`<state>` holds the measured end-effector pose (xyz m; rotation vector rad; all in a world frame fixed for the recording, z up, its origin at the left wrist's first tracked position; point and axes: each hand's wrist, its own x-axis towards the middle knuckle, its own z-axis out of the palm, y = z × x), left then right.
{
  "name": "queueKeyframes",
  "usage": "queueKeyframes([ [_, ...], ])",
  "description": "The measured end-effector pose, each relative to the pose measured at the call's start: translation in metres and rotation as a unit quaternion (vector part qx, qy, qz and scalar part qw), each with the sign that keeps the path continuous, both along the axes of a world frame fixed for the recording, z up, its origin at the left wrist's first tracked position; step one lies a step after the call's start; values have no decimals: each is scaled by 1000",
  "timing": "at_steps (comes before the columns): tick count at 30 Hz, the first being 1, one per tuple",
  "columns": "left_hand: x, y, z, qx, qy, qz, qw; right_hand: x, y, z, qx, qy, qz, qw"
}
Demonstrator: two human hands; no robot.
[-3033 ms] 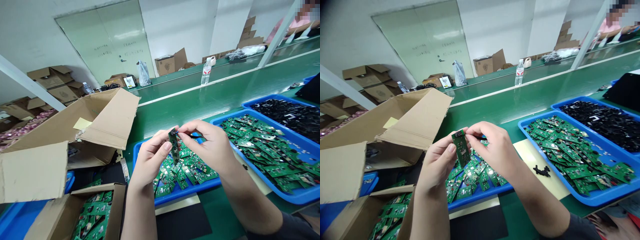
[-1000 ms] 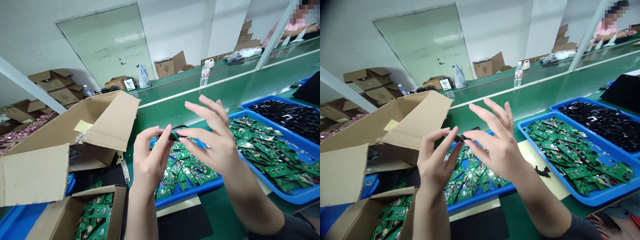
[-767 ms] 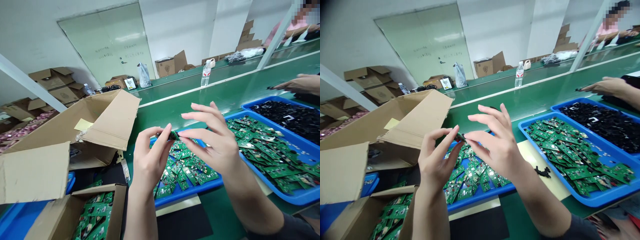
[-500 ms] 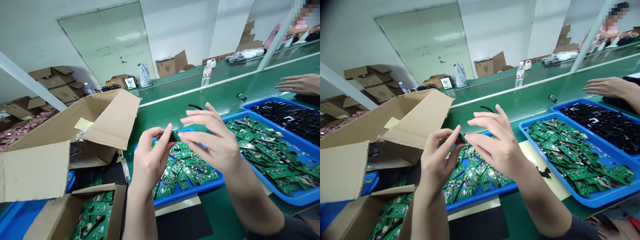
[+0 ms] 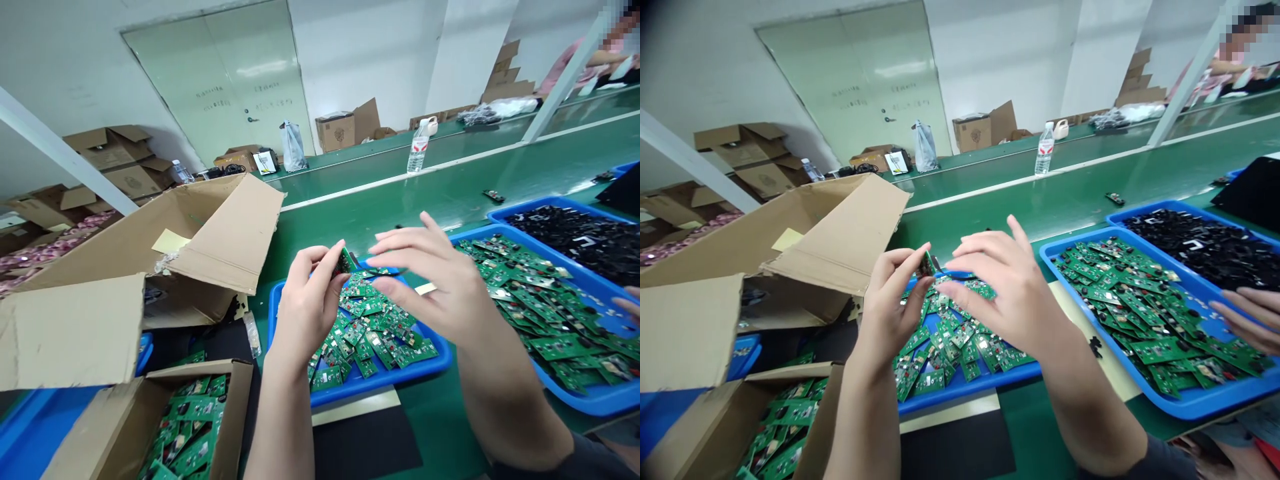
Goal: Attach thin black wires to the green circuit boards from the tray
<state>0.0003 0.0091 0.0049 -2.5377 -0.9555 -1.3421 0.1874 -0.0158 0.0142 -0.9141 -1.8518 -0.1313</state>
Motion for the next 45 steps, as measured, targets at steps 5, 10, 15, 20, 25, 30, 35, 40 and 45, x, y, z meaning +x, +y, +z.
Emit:
queueKeyframes([
  [5, -1, 1, 0, 35, -26, 0, 999, 3, 0, 2, 51, 144, -112, 982],
  [10, 0, 0, 1, 60, -31, 4, 998, -6, -8, 4, -101, 168, -22, 980],
  [15, 0, -3, 3, 74, -22, -6, 997, -13, -3, 1, -266, 191, 105, 939],
  [20, 1, -3, 3, 69, -12, -19, 997, -12, 2, -2, -315, 244, 183, 899],
  [25, 2, -3, 4, 67, -15, -26, 997, -11, 3, -1, -354, 286, 237, 858],
  [30, 1, -3, 4, 70, -18, -24, 997, -12, 4, 1, -379, 329, 271, 821],
  [35, -1, -3, 4, 53, -17, -43, 998, -9, 3, 3, -385, 312, 266, 827],
  [40, -3, -3, 2, 8, -19, -68, 997, -10, 2, 7, -389, 297, 251, 835],
  [45, -4, -2, 2, 16, -11, -56, 998, -13, 0, 10, -382, 287, 219, 851],
])
